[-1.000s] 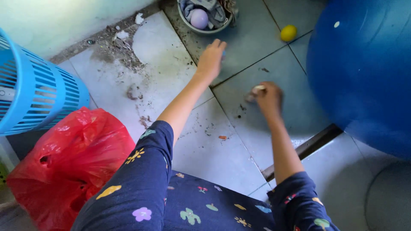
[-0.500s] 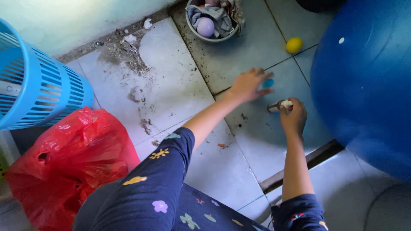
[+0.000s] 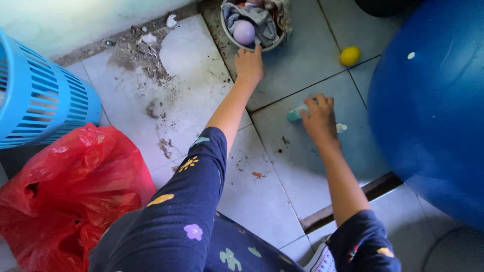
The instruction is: Sorting items from a waste basket into a plastic bag and then cleaning the floor floor.
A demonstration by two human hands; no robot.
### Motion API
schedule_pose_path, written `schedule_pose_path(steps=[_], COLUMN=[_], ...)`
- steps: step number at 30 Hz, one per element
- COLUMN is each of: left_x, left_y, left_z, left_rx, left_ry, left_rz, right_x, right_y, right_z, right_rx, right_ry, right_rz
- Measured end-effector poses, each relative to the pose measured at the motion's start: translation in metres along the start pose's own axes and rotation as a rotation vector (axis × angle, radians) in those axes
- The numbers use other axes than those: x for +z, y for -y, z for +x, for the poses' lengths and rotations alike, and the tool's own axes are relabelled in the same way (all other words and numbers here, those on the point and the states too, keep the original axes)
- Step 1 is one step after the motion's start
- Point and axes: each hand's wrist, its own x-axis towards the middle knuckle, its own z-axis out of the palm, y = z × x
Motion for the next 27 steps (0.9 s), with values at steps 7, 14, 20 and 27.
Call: schedule_pose_path(steps=[7, 14, 20, 27], left_x=[-0.022, -0.018, -0.035, -0.067], left_y=[-0.040, -0.051, -0.029, -0.011], left_z=[-0.074, -0.109, -0.126, -0.138], left_rx=[0.208, 0.316, 0.316, 0.311], left_ry=[0.123, 0.253, 0.218, 0.306], left_rz=[-0.092, -0.080, -0.143, -0.147], right_x=[-0.003, -0.022, 0.008, 0.048], right_y=[-0.049, -0.050, -0.027, -0.038], right_z=[-0.005, -0.003, 0.030, 0.069], right_rx=[0.092, 0.218, 0.101, 0.123], right_ry=[-0.035, -0.036, -0.034, 0.059], right_rz=[-0.018, -0.304, 0.066, 0.003])
